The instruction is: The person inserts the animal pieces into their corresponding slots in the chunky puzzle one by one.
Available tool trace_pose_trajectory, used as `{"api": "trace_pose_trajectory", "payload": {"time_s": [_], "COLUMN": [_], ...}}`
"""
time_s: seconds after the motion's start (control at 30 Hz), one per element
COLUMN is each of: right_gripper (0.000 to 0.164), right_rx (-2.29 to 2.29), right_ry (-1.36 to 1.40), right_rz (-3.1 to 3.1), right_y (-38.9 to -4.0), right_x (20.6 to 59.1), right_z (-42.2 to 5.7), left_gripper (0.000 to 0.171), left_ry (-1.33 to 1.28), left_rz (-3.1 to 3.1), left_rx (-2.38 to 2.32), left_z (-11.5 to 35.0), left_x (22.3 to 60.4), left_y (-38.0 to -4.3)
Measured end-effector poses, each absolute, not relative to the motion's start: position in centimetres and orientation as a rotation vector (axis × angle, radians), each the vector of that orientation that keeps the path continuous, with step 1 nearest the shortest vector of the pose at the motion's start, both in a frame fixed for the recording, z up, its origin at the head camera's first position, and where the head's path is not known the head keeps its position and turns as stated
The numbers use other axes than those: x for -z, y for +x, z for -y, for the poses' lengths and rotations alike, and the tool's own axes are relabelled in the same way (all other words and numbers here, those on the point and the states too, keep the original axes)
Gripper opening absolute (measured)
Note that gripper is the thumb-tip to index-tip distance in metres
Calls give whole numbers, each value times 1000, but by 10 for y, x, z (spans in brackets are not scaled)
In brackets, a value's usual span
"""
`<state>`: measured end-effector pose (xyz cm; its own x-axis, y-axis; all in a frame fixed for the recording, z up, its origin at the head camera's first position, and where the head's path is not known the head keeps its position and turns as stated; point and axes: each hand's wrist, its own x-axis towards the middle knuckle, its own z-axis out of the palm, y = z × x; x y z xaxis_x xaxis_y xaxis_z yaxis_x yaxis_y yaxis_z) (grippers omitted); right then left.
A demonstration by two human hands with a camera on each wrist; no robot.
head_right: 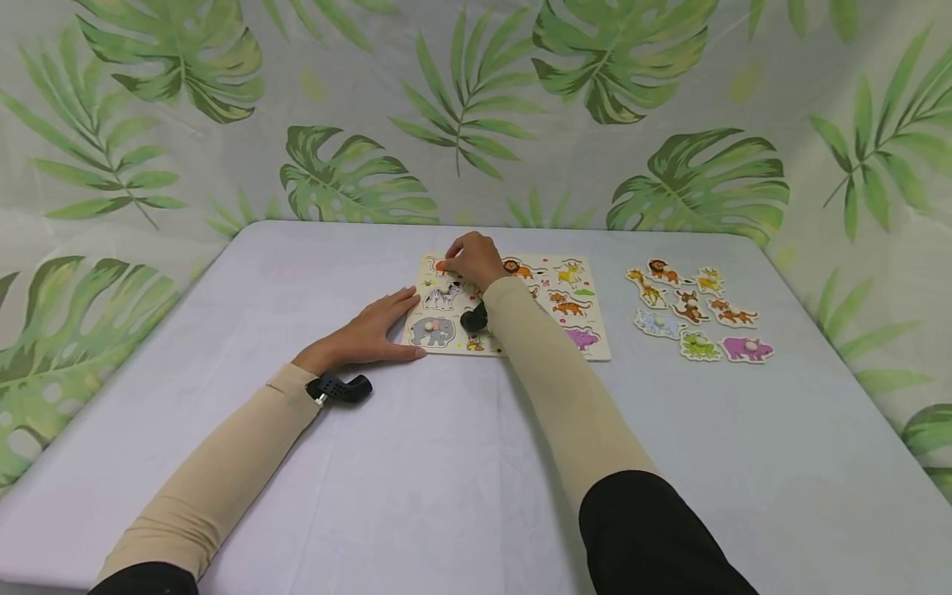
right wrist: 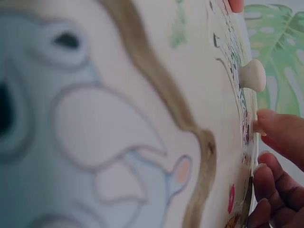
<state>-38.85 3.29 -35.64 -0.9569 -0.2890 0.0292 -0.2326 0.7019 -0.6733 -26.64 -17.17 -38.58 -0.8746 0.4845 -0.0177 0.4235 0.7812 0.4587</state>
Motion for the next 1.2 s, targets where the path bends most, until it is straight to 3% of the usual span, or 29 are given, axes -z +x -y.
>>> {"api": "trace_pose_trajectory", "payload": {"time_s": [1.2], "right_gripper": [25], "right_rx": [1207], "right_ry": [-566], "right_rz": [-2791], "right_y": [-377], "right_x": [335], "right_z": [-85], "left_gripper": [100], "left_ry": [706], "left_rz": [-2831], "left_rx": [-709], "left_z": [171], "left_x": [387], "left_y": [-266]}}
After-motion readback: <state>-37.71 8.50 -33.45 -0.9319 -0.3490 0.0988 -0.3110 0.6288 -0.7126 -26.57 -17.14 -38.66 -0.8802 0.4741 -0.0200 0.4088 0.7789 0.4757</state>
